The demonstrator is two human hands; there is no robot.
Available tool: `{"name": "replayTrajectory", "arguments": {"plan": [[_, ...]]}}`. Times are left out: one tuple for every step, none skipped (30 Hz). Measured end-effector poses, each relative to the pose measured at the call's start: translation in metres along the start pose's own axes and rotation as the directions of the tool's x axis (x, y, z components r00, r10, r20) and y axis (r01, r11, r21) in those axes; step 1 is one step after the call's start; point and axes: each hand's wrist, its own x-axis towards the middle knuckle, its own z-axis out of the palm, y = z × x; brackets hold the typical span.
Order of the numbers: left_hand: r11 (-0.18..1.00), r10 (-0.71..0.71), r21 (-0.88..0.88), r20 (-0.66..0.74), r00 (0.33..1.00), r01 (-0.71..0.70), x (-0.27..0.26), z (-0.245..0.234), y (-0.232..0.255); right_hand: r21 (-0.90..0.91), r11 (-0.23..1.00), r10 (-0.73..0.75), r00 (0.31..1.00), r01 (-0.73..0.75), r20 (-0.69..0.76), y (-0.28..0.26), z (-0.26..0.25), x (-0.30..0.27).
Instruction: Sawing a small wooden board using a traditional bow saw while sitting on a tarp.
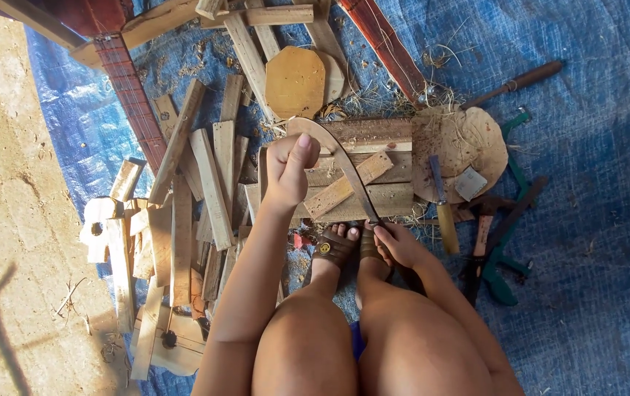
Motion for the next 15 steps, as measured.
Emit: {"name": "replayTrajectory", "arguments": {"plan": [[1.000, -0.004, 0.002, -0.001, 1.000, 0.004, 0.000, -0.002, 0.000, 0.002, 1.000, 0.003, 1.000, -0.003, 0.002, -0.001, 0.000, -0.001], [1.000, -0.010, 0.013, 0.004, 1.000, 0.010, 0.001, -0.003, -0.001, 0.004, 0.999, -0.040, 0.997, 0.040, 0.064, -0.002, -0.002, 0.000], [1.000, -0.016, 0.024, 0.010, 1.000, 0.016, 0.002, -0.005, 0.000, 0.009, 0.997, -0.083, 0.989, 0.083, 0.125, -0.003, -0.003, 0.000], [1.000, -0.014, 0.023, 0.011, 1.000, 0.014, 0.004, -0.006, -0.002, 0.008, 0.996, -0.085, 0.989, 0.085, 0.124, -0.005, -0.005, 0.001], [1.000, -0.007, -0.009, 0.019, 1.000, 0.007, 0.004, -0.007, -0.004, 0.000, 0.998, -0.064, 0.991, 0.065, 0.122, -0.008, -0.006, 0.001], [0.999, -0.001, -0.043, 0.026, 1.000, 0.002, 0.004, -0.007, -0.005, -0.009, 0.999, -0.041, 0.992, 0.042, 0.120, -0.009, -0.008, 0.001], [0.999, 0.000, -0.044, 0.025, 1.000, 0.001, 0.004, -0.007, -0.007, -0.010, 0.999, -0.040, 0.992, 0.042, 0.119, 0.000, -0.013, 0.002], [0.998, 0.005, -0.062, 0.027, 1.000, -0.003, 0.005, -0.008, -0.009, -0.006, 1.000, -0.018, 0.995, 0.018, 0.098, 0.009, -0.017, 0.005], [0.997, 0.010, -0.080, 0.028, 1.000, -0.008, 0.005, -0.009, -0.011, -0.001, 1.000, 0.005, 0.997, -0.005, 0.077, 0.018, -0.022, 0.007], [0.997, 0.016, -0.080, 0.027, 1.000, -0.014, 0.006, -0.010, -0.012, -0.005, 1.000, 0.001, 0.997, -0.001, 0.077, 0.018, -0.023, 0.009], [0.997, 0.018, -0.078, 0.018, 1.000, -0.017, 0.007, -0.012, -0.013, -0.013, 1.000, 0.000, 0.997, 0.001, 0.079, 0.019, -0.023, 0.011], [0.997, 0.012, -0.080, 0.011, 1.000, -0.011, 0.005, -0.012, -0.014, -0.017, 1.000, 0.007, 0.997, -0.005, 0.078, 0.022, -0.023, 0.008], [0.996, 0.010, -0.084, 0.012, 1.000, -0.009, 0.003, -0.014, -0.016, -0.017, 1.000, 0.010, 0.997, -0.009, 0.075, 0.023, -0.021, 0.006], [0.993, 0.033, -0.117, 0.012, 0.999, -0.031, 0.006, -0.018, -0.017, -0.021, 1.000, 0.001, 0.997, 0.001, 0.081, 0.022, -0.021, 0.009], [0.987, 0.056, -0.150, 0.011, 0.998, -0.053, 0.009, -0.022, -0.019, -0.026, 1.000, -0.008, 0.996, 0.010, 0.088, 0.020, -0.022, 0.012]]}}
